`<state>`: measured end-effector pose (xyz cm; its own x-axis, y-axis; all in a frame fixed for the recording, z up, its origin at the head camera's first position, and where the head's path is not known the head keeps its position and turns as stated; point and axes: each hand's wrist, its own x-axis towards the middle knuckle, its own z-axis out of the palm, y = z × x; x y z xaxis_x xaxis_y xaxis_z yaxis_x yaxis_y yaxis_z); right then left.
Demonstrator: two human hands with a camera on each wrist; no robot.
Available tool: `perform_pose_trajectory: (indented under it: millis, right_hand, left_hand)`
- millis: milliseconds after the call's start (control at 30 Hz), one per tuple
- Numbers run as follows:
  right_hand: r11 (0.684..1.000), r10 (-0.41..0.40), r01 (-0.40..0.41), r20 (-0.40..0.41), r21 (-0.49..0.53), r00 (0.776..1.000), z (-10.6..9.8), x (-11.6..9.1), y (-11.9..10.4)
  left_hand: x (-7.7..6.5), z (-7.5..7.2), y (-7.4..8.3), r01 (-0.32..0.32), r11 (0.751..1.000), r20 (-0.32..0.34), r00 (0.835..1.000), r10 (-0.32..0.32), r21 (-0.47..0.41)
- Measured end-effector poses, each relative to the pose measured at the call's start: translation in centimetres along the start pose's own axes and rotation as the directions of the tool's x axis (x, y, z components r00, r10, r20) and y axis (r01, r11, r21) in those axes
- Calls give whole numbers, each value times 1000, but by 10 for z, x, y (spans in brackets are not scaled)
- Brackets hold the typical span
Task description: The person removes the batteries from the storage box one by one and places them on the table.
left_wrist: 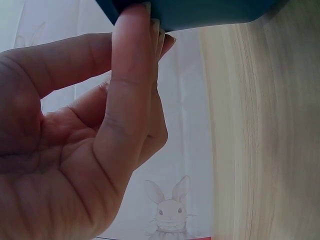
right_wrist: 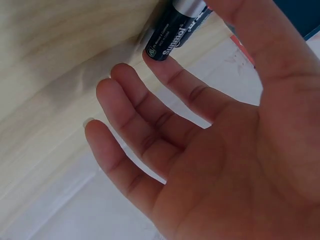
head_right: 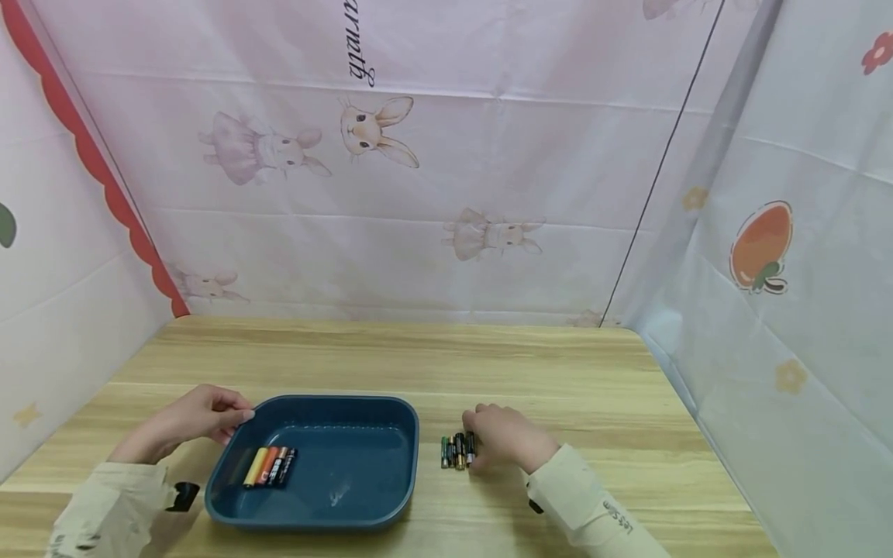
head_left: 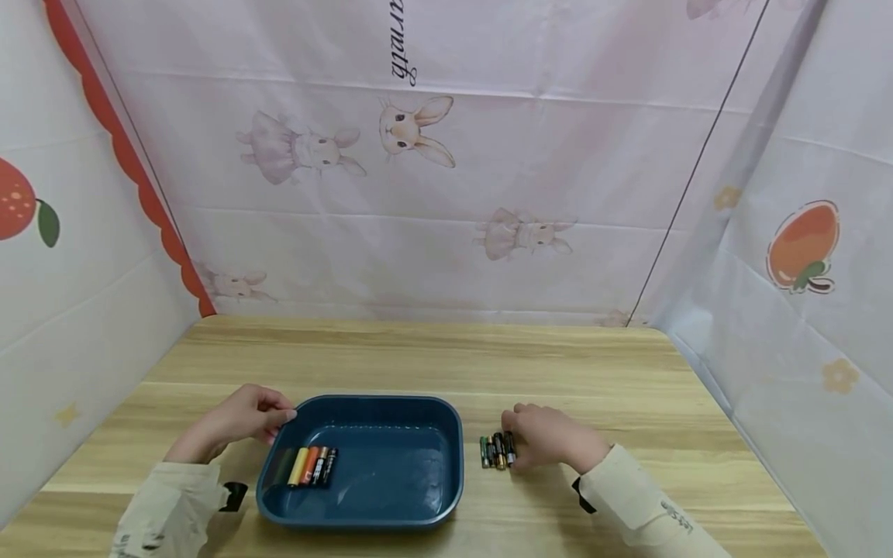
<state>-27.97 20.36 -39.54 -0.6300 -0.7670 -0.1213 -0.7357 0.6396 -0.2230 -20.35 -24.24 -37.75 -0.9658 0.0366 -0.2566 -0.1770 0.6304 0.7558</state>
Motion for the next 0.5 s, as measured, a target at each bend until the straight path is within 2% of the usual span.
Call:
perform_pose_trajectory:
  millis: [500]
  right_hand:
    - [1000, -4, 3, 21, 25, 1000, -4, -3, -4]
  left_hand:
    - [-1, 0, 1, 3, 1000, -3, 1000, -3, 9]
